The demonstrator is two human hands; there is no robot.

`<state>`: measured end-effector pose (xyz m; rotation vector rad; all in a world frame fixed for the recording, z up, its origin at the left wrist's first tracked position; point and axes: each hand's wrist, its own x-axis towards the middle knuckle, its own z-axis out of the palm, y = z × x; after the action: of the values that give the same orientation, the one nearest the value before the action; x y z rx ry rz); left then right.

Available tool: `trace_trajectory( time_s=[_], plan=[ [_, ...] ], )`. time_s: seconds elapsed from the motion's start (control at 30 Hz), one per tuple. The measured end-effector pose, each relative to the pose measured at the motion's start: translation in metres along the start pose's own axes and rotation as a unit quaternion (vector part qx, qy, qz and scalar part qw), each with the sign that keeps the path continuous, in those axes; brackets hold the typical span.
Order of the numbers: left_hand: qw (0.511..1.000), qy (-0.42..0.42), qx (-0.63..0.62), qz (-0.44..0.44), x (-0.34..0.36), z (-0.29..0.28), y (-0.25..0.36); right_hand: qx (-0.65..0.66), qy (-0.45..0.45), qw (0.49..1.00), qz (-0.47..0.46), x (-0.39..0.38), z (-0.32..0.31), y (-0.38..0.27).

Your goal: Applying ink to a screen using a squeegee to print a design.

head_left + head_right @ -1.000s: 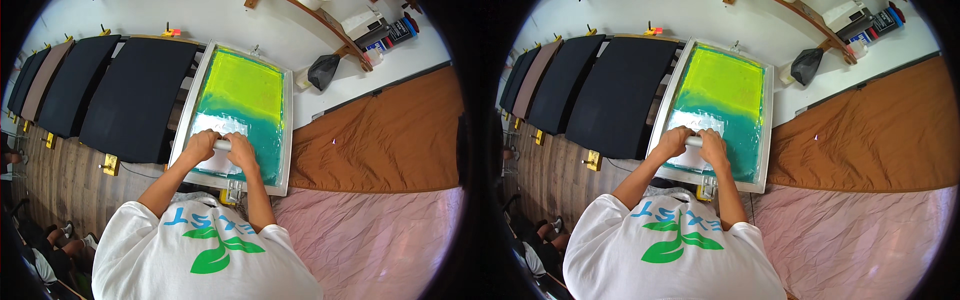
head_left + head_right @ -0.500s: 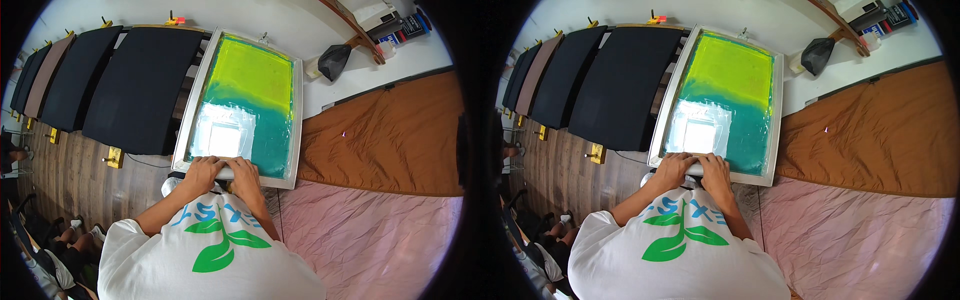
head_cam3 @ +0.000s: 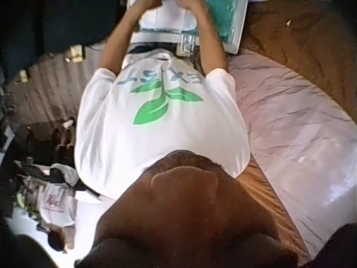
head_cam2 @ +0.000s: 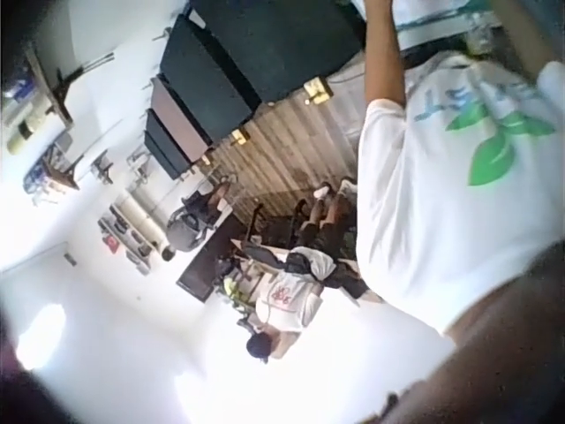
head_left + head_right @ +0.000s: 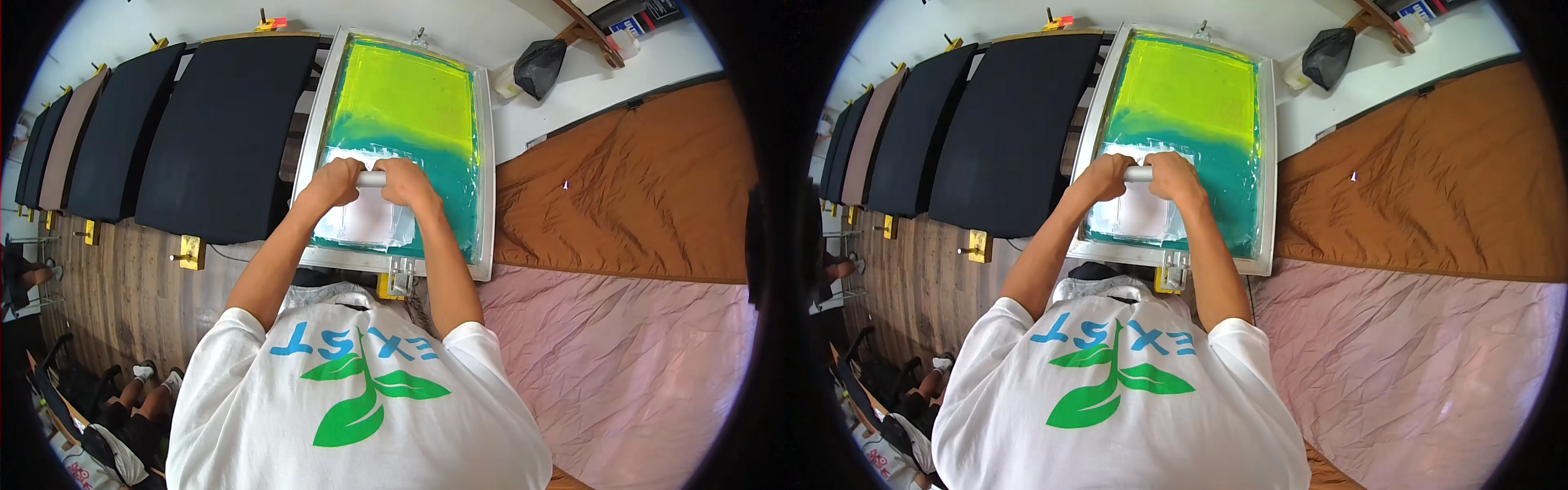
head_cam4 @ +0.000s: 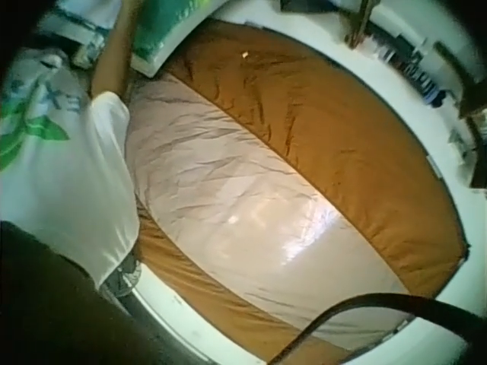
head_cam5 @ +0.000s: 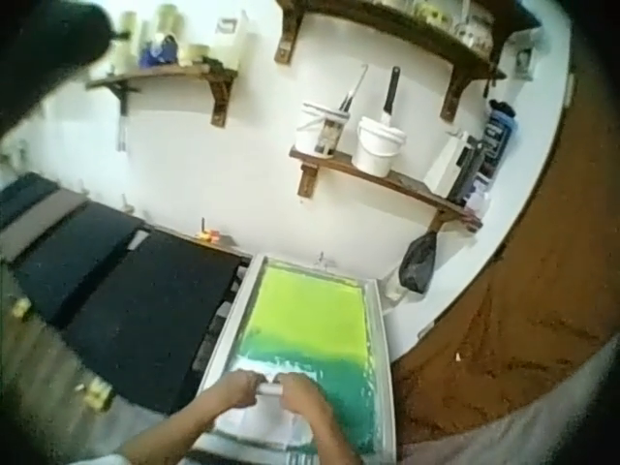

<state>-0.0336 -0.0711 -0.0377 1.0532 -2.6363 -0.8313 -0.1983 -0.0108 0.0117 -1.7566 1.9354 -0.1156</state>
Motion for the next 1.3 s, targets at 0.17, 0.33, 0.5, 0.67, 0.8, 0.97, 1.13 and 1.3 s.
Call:
trace_trajectory(
  time_s=[0.17,0.33,0.5,0.67,0.8,0.97,1.13,1.3],
  plan=[
    [0.997,-0.063,0.043,-0.029,0.005,-0.005,0.004,-0.017,-0.010,0.999,0.027,0.008,0.007,0.004],
    [0.998,-0.022,0.050,-0.013,-0.005,0.000,0.010,0.001,0.008,0.999,0.038,-0.003,0.014,0.002],
    [0.999,-0.020,0.028,-0.018,-0.017,0.001,0.016,-0.014,0.025,0.999,0.031,-0.013,0.024,0.001],
    [0.999,0.033,0.012,-0.010,-0.036,0.009,0.023,-0.013,0.037,0.998,0.059,-0.034,0.030,-0.008],
    [0.999,0.036,0.005,-0.006,-0.048,0.012,0.027,-0.013,0.046,0.997,0.063,-0.048,0.033,-0.014],
    [0.999,0.048,0.001,0.004,-0.066,0.016,0.034,-0.011,0.069,0.996,0.048,-0.068,0.040,-0.017],
    [0.998,0.056,-0.005,0.015,-0.085,0.020,0.042,-0.003,0.062,0.997,0.044,-0.086,0.046,-0.019],
    [0.998,0.050,-0.018,0.016,-0.106,0.026,0.048,-0.008,0.070,0.997,0.043,-0.107,0.059,-0.024]
  ],
)
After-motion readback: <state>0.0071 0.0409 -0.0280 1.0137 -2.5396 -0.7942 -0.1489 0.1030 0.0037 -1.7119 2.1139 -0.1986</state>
